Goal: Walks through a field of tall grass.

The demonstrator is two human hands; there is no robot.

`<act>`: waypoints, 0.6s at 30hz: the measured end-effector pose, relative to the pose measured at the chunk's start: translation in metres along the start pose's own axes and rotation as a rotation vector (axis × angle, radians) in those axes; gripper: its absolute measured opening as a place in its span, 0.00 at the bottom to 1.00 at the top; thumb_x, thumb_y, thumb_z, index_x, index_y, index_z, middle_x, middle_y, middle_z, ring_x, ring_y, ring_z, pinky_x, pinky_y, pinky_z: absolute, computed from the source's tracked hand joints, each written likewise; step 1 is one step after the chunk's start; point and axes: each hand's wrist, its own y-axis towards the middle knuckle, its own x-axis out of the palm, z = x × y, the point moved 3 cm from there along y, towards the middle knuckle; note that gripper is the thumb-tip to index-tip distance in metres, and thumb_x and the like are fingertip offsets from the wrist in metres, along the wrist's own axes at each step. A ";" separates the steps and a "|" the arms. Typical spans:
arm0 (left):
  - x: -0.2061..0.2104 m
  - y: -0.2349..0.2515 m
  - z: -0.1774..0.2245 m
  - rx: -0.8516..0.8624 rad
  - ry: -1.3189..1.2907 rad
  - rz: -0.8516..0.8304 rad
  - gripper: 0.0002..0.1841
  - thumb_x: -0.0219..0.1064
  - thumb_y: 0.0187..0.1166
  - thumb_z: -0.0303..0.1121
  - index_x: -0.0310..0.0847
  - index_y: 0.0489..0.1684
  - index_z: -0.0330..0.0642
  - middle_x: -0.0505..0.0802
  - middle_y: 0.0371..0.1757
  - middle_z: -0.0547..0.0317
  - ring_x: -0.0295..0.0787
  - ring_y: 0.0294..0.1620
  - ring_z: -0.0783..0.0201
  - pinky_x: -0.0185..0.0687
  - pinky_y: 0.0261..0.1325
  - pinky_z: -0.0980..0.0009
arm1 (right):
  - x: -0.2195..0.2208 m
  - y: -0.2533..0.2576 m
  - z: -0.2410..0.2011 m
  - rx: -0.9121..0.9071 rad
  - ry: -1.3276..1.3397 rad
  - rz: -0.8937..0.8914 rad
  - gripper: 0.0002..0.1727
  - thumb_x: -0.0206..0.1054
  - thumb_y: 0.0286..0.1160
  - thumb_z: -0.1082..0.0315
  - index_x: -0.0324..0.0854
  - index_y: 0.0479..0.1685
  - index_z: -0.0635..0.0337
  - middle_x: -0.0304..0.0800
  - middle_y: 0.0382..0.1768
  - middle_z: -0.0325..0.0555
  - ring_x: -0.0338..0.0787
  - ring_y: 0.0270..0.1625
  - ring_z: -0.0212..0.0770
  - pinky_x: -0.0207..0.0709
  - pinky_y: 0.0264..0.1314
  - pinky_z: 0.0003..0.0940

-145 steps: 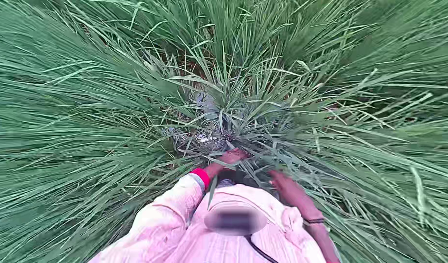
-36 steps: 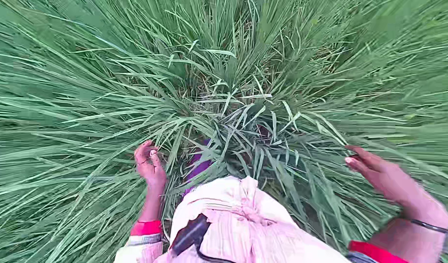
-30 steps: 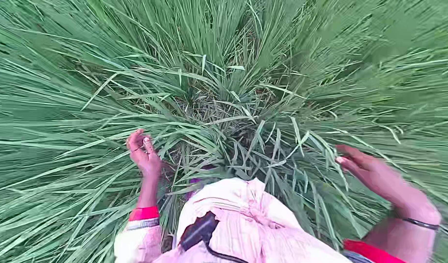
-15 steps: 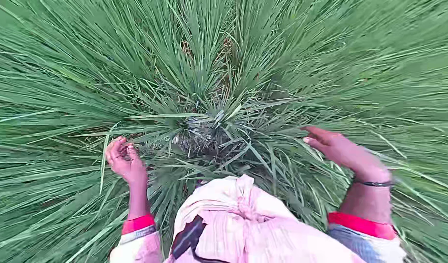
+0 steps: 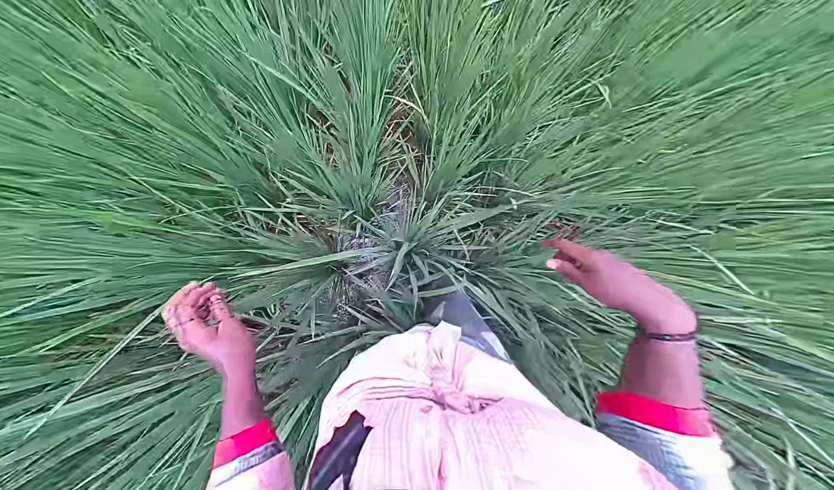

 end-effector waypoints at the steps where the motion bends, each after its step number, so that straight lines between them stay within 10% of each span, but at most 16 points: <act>1: 0.006 0.005 0.004 0.006 0.009 -0.003 0.17 0.54 0.81 0.21 0.75 0.61 0.12 0.77 0.70 0.19 0.83 0.65 0.55 0.79 0.65 0.74 | -0.002 0.005 0.004 0.001 0.013 -0.001 0.23 0.58 0.91 0.63 0.73 0.79 0.64 0.89 0.47 0.69 0.88 0.48 0.66 0.74 0.57 0.69; 18: 0.265 0.134 0.146 0.188 0.088 -0.178 0.17 0.53 0.82 0.21 0.75 0.58 0.10 0.77 0.69 0.19 0.81 0.66 0.59 0.78 0.65 0.78 | -0.149 0.177 0.137 0.193 0.150 -0.145 0.26 0.54 0.93 0.63 0.67 0.85 0.62 0.86 0.61 0.70 0.86 0.64 0.67 0.70 0.71 0.67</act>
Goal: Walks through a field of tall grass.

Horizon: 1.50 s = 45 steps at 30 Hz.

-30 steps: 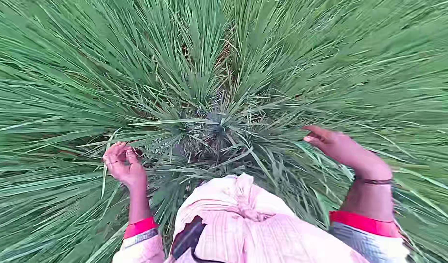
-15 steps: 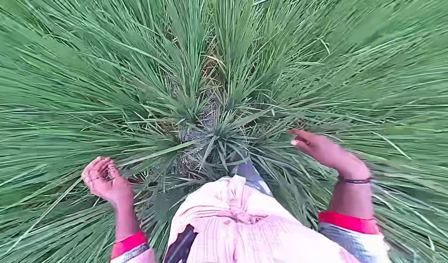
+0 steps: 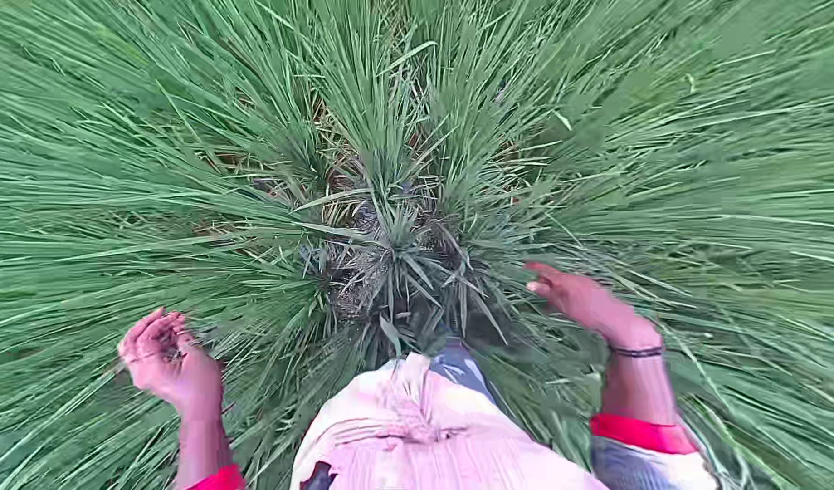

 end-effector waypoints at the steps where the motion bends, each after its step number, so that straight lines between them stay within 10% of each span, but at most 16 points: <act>1: 0.015 0.011 0.015 -0.003 -0.003 -0.011 0.18 0.53 0.81 0.21 0.73 0.60 0.11 0.77 0.69 0.19 0.83 0.64 0.60 0.78 0.63 0.78 | -0.015 0.007 0.000 -0.025 0.000 -0.002 0.26 0.54 0.93 0.63 0.68 0.85 0.63 0.86 0.61 0.70 0.86 0.64 0.67 0.70 0.72 0.66; 17: 0.100 0.085 0.091 -0.130 0.018 -0.033 0.17 0.55 0.82 0.22 0.76 0.63 0.18 0.80 0.71 0.24 0.86 0.62 0.47 0.81 0.65 0.60 | -0.134 0.088 -0.027 -0.216 -0.038 -0.044 0.32 0.68 0.81 0.68 0.67 0.84 0.66 0.88 0.58 0.68 0.89 0.55 0.65 0.77 0.62 0.64; 31: 0.191 0.234 0.036 -0.184 0.004 -0.075 0.16 0.55 0.83 0.24 0.79 0.60 0.22 0.78 0.74 0.26 0.82 0.69 0.42 0.80 0.66 0.55 | -0.187 0.211 -0.216 -0.339 -0.226 -0.200 0.27 0.58 0.90 0.63 0.68 0.85 0.63 0.88 0.61 0.66 0.88 0.63 0.65 0.73 0.71 0.66; 40: 0.239 0.349 -0.023 -0.531 0.172 -0.797 0.22 0.61 0.87 0.32 0.75 0.77 0.33 0.73 0.82 0.29 0.61 0.87 0.31 0.52 0.83 0.30 | -0.266 0.268 -0.325 -0.357 -0.318 -0.059 0.25 0.58 0.90 0.65 0.70 0.83 0.63 0.88 0.59 0.67 0.88 0.60 0.65 0.74 0.67 0.67; 45: 0.246 0.395 -0.026 -0.477 0.162 -0.796 0.23 0.62 0.87 0.35 0.75 0.77 0.34 0.71 0.85 0.32 0.60 0.88 0.33 0.53 0.85 0.33 | -0.266 0.284 -0.344 -0.349 -0.293 -0.095 0.27 0.59 0.90 0.63 0.69 0.84 0.63 0.88 0.59 0.68 0.88 0.61 0.67 0.73 0.69 0.68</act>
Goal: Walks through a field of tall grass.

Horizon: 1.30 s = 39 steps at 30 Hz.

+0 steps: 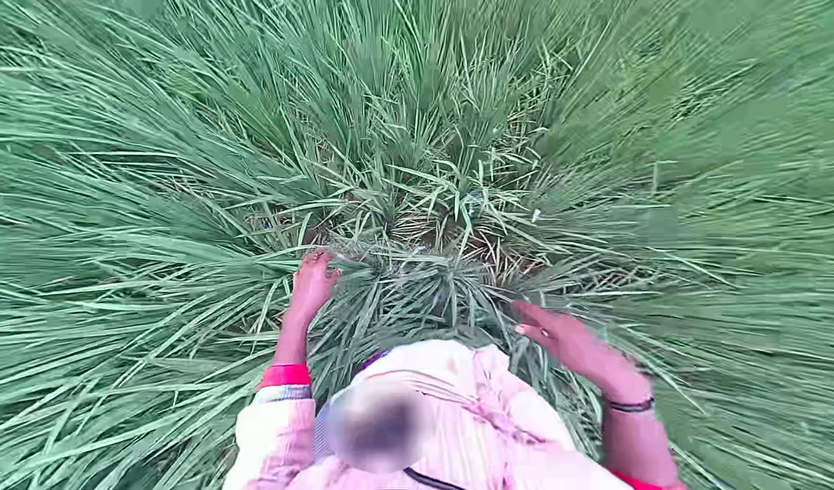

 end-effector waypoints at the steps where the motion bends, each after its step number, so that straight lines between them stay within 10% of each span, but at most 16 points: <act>1: -0.004 0.003 0.004 0.007 0.004 0.004 0.23 0.61 0.87 0.35 0.75 0.78 0.34 0.71 0.84 0.30 0.60 0.88 0.33 0.53 0.85 0.33 | 0.000 0.005 -0.002 -0.012 0.000 -0.014 0.27 0.59 0.90 0.63 0.69 0.84 0.63 0.88 0.59 0.68 0.89 0.61 0.67 0.73 0.68 0.68; 18: -0.035 0.058 0.026 -0.211 0.004 0.017 0.27 0.65 0.85 0.36 0.71 0.82 0.38 0.64 0.89 0.33 0.51 0.92 0.34 0.46 0.87 0.32 | -0.076 0.137 0.030 -0.139 -0.025 -0.139 0.27 0.60 0.89 0.64 0.70 0.84 0.63 0.89 0.57 0.68 0.89 0.59 0.67 0.74 0.68 0.68; 39: -0.012 0.224 0.228 -0.090 0.025 -0.007 0.25 0.64 0.86 0.32 0.72 0.80 0.32 0.66 0.86 0.27 0.57 0.89 0.32 0.52 0.87 0.35 | -0.282 0.265 0.164 -0.126 -0.063 -0.150 0.27 0.56 0.91 0.61 0.68 0.85 0.62 0.86 0.64 0.69 0.85 0.67 0.69 0.70 0.73 0.68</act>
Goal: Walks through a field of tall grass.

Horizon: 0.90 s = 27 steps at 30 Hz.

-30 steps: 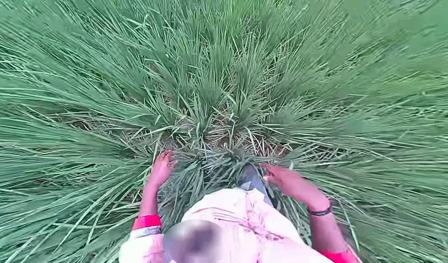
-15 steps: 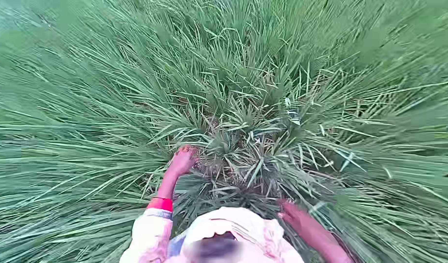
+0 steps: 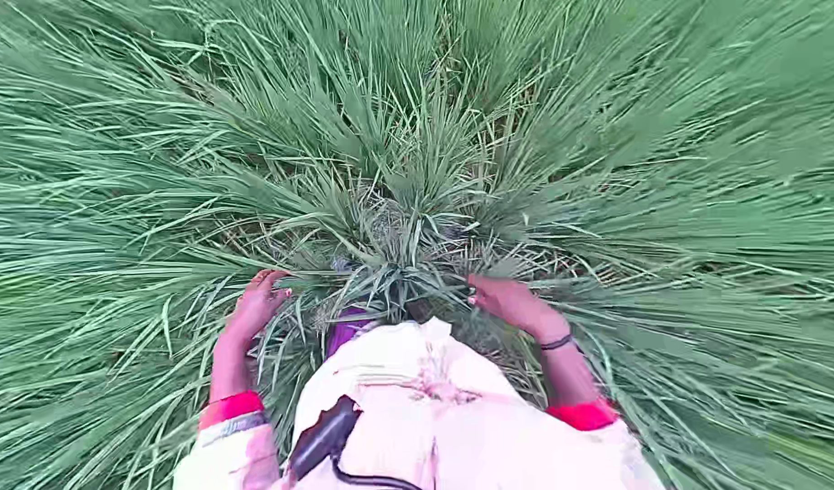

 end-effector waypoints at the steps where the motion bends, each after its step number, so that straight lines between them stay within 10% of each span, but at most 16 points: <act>1: 0.002 0.005 0.006 0.004 0.006 -0.027 0.24 0.64 0.86 0.32 0.71 0.79 0.31 0.66 0.86 0.27 0.57 0.89 0.32 0.52 0.87 0.37 | -0.001 0.001 0.003 0.003 -0.001 -0.014 0.27 0.56 0.91 0.61 0.68 0.85 0.62 0.85 0.66 0.70 0.84 0.69 0.69 0.69 0.74 0.69; 16: -0.020 0.194 0.111 0.153 0.168 -0.281 0.25 0.62 0.88 0.33 0.70 0.81 0.34 0.70 0.85 0.32 0.64 0.86 0.34 0.58 0.85 0.37 | -0.026 0.108 0.043 0.177 0.145 -0.135 0.23 0.55 0.91 0.62 0.74 0.79 0.63 0.82 0.71 0.69 0.80 0.75 0.69 0.66 0.77 0.69; 27: -0.097 0.364 0.171 0.236 0.150 -0.338 0.26 0.61 0.89 0.33 0.67 0.84 0.33 0.78 0.78 0.29 0.73 0.80 0.30 0.62 0.81 0.33 | -0.172 0.164 0.027 0.387 0.239 0.035 0.24 0.54 0.93 0.62 0.71 0.82 0.62 0.84 0.65 0.71 0.84 0.69 0.70 0.68 0.73 0.71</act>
